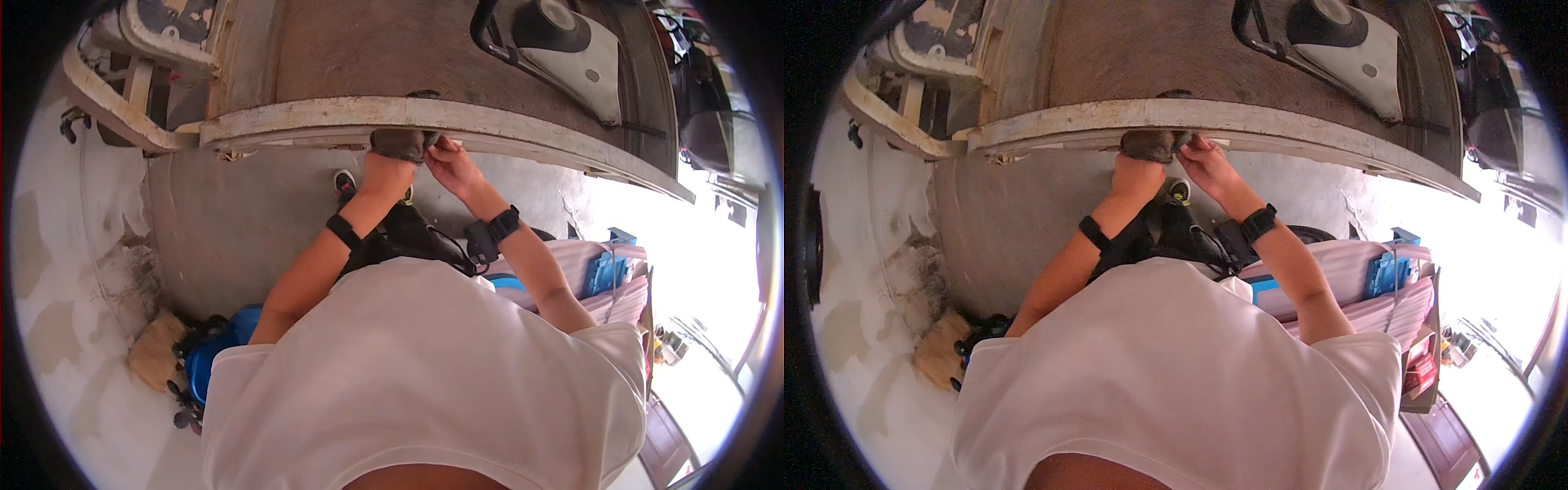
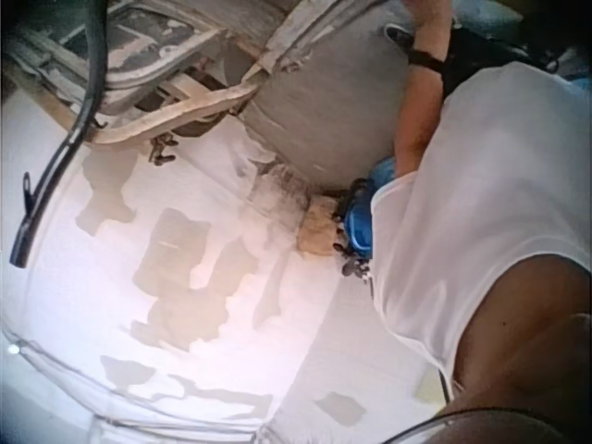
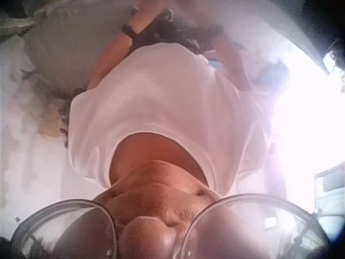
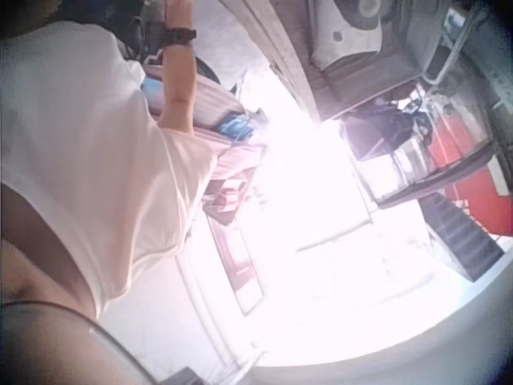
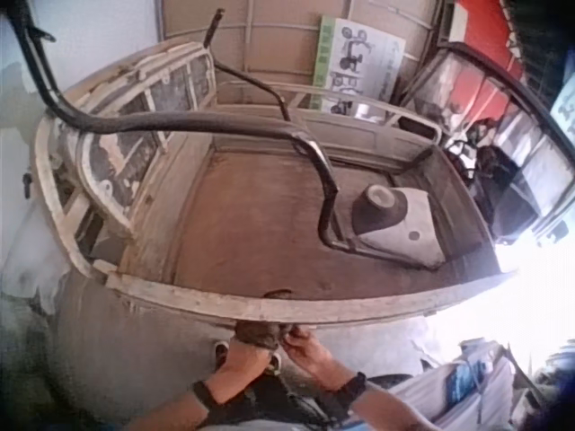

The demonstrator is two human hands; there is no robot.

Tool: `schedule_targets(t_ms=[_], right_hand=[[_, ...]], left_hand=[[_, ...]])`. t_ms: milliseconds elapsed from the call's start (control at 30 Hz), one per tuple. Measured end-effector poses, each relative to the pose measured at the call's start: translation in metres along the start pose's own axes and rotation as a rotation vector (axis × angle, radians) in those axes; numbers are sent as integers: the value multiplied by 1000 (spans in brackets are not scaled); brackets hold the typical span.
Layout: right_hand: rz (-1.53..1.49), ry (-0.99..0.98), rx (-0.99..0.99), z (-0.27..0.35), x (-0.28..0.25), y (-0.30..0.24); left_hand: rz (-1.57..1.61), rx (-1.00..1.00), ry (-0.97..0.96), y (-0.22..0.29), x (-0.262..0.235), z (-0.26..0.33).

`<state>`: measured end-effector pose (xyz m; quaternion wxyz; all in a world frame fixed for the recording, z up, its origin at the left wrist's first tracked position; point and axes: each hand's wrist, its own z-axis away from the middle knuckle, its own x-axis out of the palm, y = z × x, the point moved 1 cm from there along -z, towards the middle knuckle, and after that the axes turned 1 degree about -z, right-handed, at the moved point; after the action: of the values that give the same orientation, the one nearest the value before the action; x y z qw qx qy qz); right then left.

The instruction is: The recorder is attaching protective black padding to the metal frame of a small three-wheeled vehicle.

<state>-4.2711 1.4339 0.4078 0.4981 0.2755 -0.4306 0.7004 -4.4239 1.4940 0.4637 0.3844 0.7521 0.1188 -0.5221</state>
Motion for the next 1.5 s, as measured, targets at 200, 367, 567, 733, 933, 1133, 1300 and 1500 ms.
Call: schedule_targets(t_ms=[200,367,567,733,933,1133,1300,1500], right_hand=[[510,-173,170,-2,48,8],[1234,-480,196,9,111,25],[1709,-418,-154,10,182,61],[1723,-756,22,-24,215,138],[1906,-782,8,-54,255,208],[2005,-585,-199,-42,294,224],[2097,-559,-393,-33,320,225],[2201,-525,-633,-23,338,201]], left_hand=[[75,-233,-32,-33,-26,61],[223,-139,233,-82,-51,135],[142,-127,339,-129,-115,174],[270,-172,362,-169,-170,197],[261,-255,512,-231,-195,231],[188,-316,450,-262,-251,240],[236,-654,489,-282,-243,247],[108,-791,278,-276,-236,211]])
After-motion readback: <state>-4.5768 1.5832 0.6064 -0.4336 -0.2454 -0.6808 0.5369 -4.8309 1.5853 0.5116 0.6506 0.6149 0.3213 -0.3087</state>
